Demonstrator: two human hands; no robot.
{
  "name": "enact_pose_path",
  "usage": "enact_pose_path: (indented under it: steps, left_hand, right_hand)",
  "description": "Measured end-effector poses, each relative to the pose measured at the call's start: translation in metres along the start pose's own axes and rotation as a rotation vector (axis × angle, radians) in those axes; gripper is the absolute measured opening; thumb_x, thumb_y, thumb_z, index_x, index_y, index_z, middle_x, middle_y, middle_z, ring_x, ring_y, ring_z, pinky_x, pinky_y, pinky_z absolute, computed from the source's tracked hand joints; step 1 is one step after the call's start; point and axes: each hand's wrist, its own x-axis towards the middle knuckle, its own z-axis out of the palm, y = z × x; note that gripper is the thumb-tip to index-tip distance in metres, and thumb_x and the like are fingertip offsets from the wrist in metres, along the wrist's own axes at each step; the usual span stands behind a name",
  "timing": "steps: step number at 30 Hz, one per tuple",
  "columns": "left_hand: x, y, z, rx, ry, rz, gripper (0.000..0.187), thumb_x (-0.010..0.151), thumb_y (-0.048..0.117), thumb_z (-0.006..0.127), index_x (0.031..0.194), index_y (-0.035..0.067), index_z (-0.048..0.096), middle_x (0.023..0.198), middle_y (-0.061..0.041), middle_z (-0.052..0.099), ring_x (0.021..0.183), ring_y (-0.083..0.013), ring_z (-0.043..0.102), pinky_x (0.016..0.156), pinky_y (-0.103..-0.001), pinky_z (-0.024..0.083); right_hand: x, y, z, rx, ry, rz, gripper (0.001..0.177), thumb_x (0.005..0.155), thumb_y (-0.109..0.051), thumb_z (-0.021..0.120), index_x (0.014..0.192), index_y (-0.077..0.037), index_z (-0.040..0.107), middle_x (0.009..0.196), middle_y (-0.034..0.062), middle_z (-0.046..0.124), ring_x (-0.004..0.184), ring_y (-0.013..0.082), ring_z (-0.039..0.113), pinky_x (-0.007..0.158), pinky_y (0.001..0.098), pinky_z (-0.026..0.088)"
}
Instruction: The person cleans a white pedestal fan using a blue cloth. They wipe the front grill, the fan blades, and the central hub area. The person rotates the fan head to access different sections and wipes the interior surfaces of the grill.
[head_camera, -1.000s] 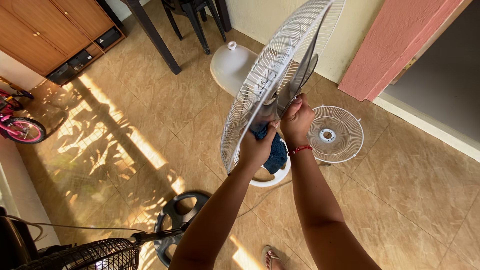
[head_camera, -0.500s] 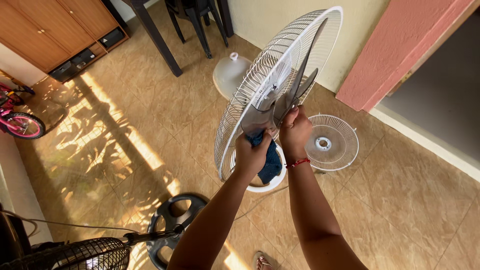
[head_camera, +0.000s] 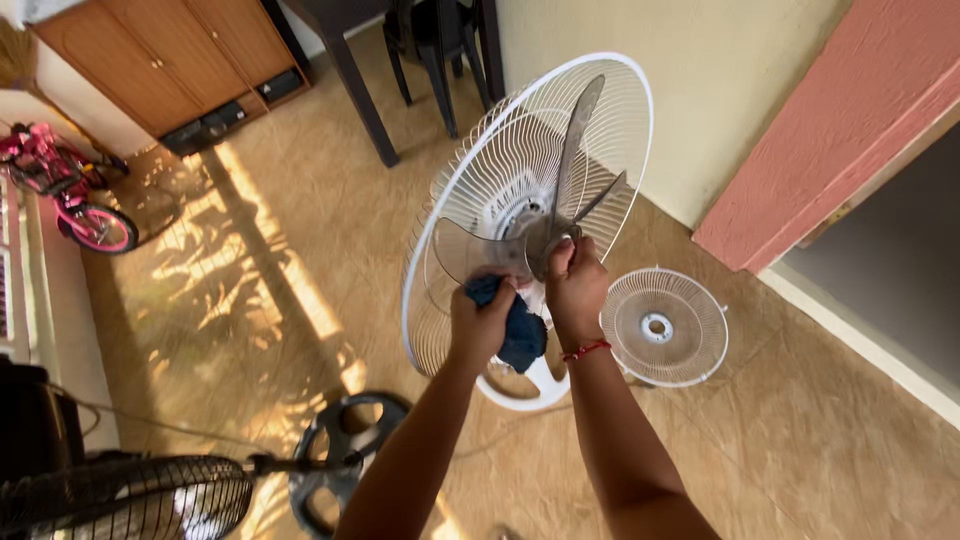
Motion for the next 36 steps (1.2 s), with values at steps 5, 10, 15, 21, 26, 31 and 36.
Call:
enact_pose_path:
  steps: [5,10,15,21,26,31,36]
  left_hand:
    - [-0.016,-0.003,-0.016,0.032,-0.022,-0.013,0.018,0.098,0.006,0.064,0.111,-0.003,0.070,0.103,-0.008,0.075,0.097,-0.0158,0.074,0.085,-0.027,0.056]
    - [-0.037,0.023,-0.012,0.434,0.134,-0.307,0.029,0.091,0.023,0.075,0.100,-0.003,0.068,0.087,-0.012,0.074,0.080,-0.0187,0.069,0.073,-0.030,0.054]
    - [-0.073,0.029,0.018,0.387,0.169,-0.352,0.037,0.094,0.035,0.069,0.111,0.004,0.059,0.092,-0.010,0.066,0.082,-0.0182,0.062,0.076,-0.032,0.052]
    - [-0.070,0.030,0.089,0.422,0.089,-0.173,0.040,0.095,0.035,0.067,0.120,0.005,0.060,0.116,-0.013,0.053,0.092,-0.0253,0.063,0.080,-0.039,0.053]
    - [-0.047,0.032,0.122,0.769,0.243,0.289,0.062,0.092,0.034,0.081,0.134,0.001,0.048,0.123,-0.020,0.055,0.112,-0.0347,0.058,0.099,-0.045,0.047]
    - [0.033,0.037,0.111,0.826,0.385,0.605,0.072,0.096,0.027,0.076,0.148,-0.005,0.036,0.142,-0.028,0.050,0.130,-0.0402,0.051,0.107,-0.048,0.043]
    - [0.071,0.024,0.097,0.720,0.304,0.185,0.029,0.110,0.023,0.054,0.130,0.005,0.065,0.111,-0.015,0.078,0.096,-0.0264,0.076,0.084,-0.035,0.057]
  right_hand:
    - [-0.018,0.001,-0.006,-0.018,-0.114,0.068,0.039,0.102,-0.041,0.047,0.100,-0.003,0.057,0.075,0.0246,0.069,0.072,0.0479,0.068,0.062,0.0558,0.051]
    - [-0.013,0.007,-0.038,0.165,-0.268,0.017,0.034,0.108,-0.034,0.053,0.101,0.000,0.052,0.075,0.0209,0.065,0.068,0.0406,0.065,0.062,0.0497,0.049]
    - [-0.029,0.012,-0.094,0.406,-0.659,0.174,0.024,0.098,-0.023,0.068,0.104,-0.002,0.059,0.074,0.0108,0.062,0.057,0.0233,0.054,0.052,0.0387,0.046]
    - [-0.032,0.023,-0.135,0.783,-0.813,-0.051,0.037,0.097,-0.017,0.070,0.126,-0.001,0.055,0.100,0.0077,0.065,0.087,0.0093,0.062,0.073,0.0259,0.054]
    - [-0.003,0.074,-0.129,0.727,-0.673,0.322,0.028,0.104,-0.022,0.068,0.116,0.002,0.059,0.090,0.0093,0.069,0.075,0.0114,0.063,0.064,0.0262,0.055]
    - [0.046,0.101,-0.093,0.917,-0.494,0.453,0.030,0.102,-0.024,0.062,0.126,-0.006,0.058,0.096,0.0038,0.071,0.079,0.0086,0.066,0.066,0.0235,0.054]
    - [0.056,0.069,-0.031,0.738,-0.288,0.102,0.031,0.098,-0.018,0.070,0.123,-0.002,0.061,0.095,0.0092,0.071,0.081,0.0110,0.067,0.070,0.0272,0.055]
